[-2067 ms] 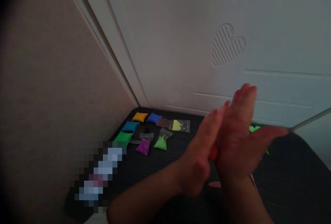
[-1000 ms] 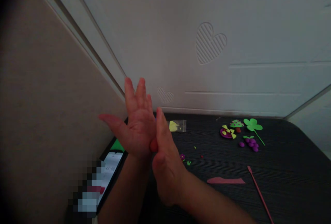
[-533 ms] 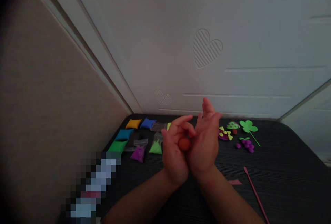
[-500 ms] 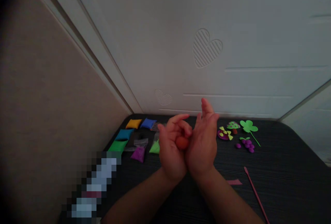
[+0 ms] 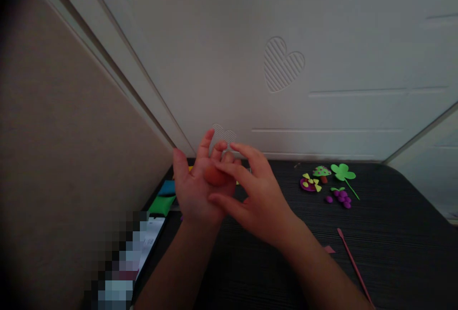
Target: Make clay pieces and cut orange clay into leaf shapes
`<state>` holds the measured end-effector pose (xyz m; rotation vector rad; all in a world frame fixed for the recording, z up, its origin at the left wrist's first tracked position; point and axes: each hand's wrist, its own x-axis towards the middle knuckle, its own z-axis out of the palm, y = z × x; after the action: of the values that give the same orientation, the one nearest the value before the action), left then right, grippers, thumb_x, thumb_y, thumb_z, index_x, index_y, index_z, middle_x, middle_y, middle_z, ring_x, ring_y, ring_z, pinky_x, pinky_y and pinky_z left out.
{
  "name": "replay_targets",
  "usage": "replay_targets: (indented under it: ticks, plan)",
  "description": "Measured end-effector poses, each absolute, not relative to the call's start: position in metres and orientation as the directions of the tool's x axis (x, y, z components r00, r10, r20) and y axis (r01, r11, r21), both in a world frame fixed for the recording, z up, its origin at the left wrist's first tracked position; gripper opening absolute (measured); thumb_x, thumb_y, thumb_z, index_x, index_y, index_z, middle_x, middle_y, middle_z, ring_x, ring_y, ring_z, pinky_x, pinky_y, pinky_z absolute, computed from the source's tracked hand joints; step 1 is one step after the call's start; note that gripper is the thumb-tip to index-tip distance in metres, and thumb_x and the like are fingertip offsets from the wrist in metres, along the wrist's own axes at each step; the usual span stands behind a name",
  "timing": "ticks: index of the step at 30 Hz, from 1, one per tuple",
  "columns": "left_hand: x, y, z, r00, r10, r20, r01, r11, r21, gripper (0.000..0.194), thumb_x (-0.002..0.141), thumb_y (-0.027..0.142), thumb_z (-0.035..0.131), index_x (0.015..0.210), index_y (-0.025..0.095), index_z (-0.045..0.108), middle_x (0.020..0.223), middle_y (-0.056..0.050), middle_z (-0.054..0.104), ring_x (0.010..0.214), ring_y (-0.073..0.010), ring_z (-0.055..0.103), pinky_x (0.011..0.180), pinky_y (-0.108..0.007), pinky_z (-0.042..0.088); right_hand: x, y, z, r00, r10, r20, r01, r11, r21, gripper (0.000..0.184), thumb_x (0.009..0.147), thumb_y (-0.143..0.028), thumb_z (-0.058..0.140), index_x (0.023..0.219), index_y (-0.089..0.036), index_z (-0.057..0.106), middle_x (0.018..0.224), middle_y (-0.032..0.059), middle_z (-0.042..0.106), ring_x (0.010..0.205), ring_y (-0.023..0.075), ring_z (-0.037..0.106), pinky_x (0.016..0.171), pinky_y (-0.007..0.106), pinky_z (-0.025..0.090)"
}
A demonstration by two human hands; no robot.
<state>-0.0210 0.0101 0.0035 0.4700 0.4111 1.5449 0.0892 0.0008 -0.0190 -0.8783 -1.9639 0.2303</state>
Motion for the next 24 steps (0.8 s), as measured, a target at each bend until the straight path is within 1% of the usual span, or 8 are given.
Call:
replay_targets:
  ticks: [2,4,7,9,13,16,20,24]
  plan:
    - [-0.018,0.008,0.005,0.026,0.998,0.053,-0.843,-0.007,0.538,0.056,0.085,0.065,0.022,0.112,0.028,0.054,0.09,-0.002,0.057,0.068,-0.0117,0.052,0.07,-0.025,0.044,0.089,0.002,-0.019,-0.283,0.652,0.703,0.498,0.727,-0.473,0.036,0.077,-0.035,0.064,0.112,-0.027,0.058,0.136,0.0078,0.043,0.126,0.0275,0.041,0.101,0.05,0.037]
    - [-0.017,0.007,0.005,0.068,0.995,0.079,-0.834,0.013,0.552,0.053,0.086,0.063,0.026,0.115,0.028,0.053,0.097,-0.002,0.058,0.075,-0.0122,0.055,0.076,-0.026,0.044,0.093,0.002,-0.018,-0.251,0.651,0.717,0.528,0.712,-0.462,0.032,0.078,-0.032,0.064,0.109,-0.027,0.059,0.134,0.0076,0.045,0.124,0.0268,0.042,0.101,0.05,0.038]
    - [-0.022,0.011,0.002,0.174,0.979,0.108,-0.769,0.066,0.636,0.037,0.086,0.047,0.046,0.117,0.026,0.052,0.104,-0.003,0.059,0.08,-0.0118,0.057,0.076,-0.025,0.044,0.103,0.001,-0.013,-0.209,0.634,0.744,0.587,0.69,-0.423,0.034,0.078,-0.028,0.063,0.112,-0.025,0.058,0.133,0.0089,0.046,0.123,0.0271,0.044,0.101,0.05,0.038]
    - [-0.027,0.014,-0.001,0.293,0.95,0.107,-0.69,0.132,0.712,0.034,0.084,0.036,0.053,0.115,0.022,0.054,0.099,-0.004,0.062,0.081,-0.0132,0.059,0.075,-0.025,0.044,0.111,-0.001,-0.01,-0.187,0.616,0.765,0.624,0.676,-0.392,0.036,0.078,-0.025,0.062,0.114,-0.026,0.057,0.133,0.0091,0.047,0.122,0.0277,0.044,0.1,0.051,0.038]
    - [-0.034,0.019,-0.006,0.484,0.864,0.136,-0.586,0.205,0.784,0.034,0.082,0.033,0.056,0.112,0.017,0.059,0.091,-0.008,0.065,0.089,-0.0185,0.061,0.08,-0.03,0.045,0.119,-0.002,-0.008,-0.17,0.613,0.771,0.638,0.665,-0.388,0.04,0.079,-0.025,0.061,0.118,-0.029,0.056,0.133,0.0074,0.047,0.121,0.0285,0.046,0.098,0.052,0.041]
    - [-0.033,0.02,-0.008,0.515,0.845,0.144,-0.585,0.223,0.779,0.03,0.08,0.032,0.06,0.106,0.017,0.063,0.093,-0.007,0.065,0.086,-0.0164,0.061,0.078,-0.027,0.046,0.122,-0.001,-0.008,-0.192,0.615,0.765,0.59,0.695,-0.411,0.041,0.078,-0.028,0.063,0.118,-0.029,0.056,0.132,0.0065,0.048,0.119,0.0277,0.048,0.099,0.051,0.041]
    - [-0.026,0.017,-0.009,0.556,0.819,0.14,-0.605,0.284,0.744,0.03,0.075,0.035,0.064,0.1,0.017,0.065,0.087,-0.006,0.064,0.078,-0.0153,0.06,0.069,-0.025,0.047,0.123,-0.001,-0.008,-0.199,0.625,0.755,0.516,0.722,-0.461,0.045,0.075,-0.028,0.067,0.119,-0.031,0.055,0.131,0.0045,0.05,0.117,0.0264,0.051,0.098,0.049,0.043]
    - [-0.021,0.014,-0.011,0.61,0.786,0.098,-0.625,0.401,0.67,0.031,0.074,0.031,0.066,0.101,0.017,0.064,0.095,-0.006,0.062,0.087,-0.0152,0.059,0.076,-0.024,0.047,0.123,-0.003,-0.007,-0.181,0.614,0.768,0.517,0.724,-0.457,0.042,0.075,-0.024,0.068,0.115,-0.032,0.058,0.128,0.0028,0.053,0.114,0.0232,0.053,0.097,0.044,0.045]
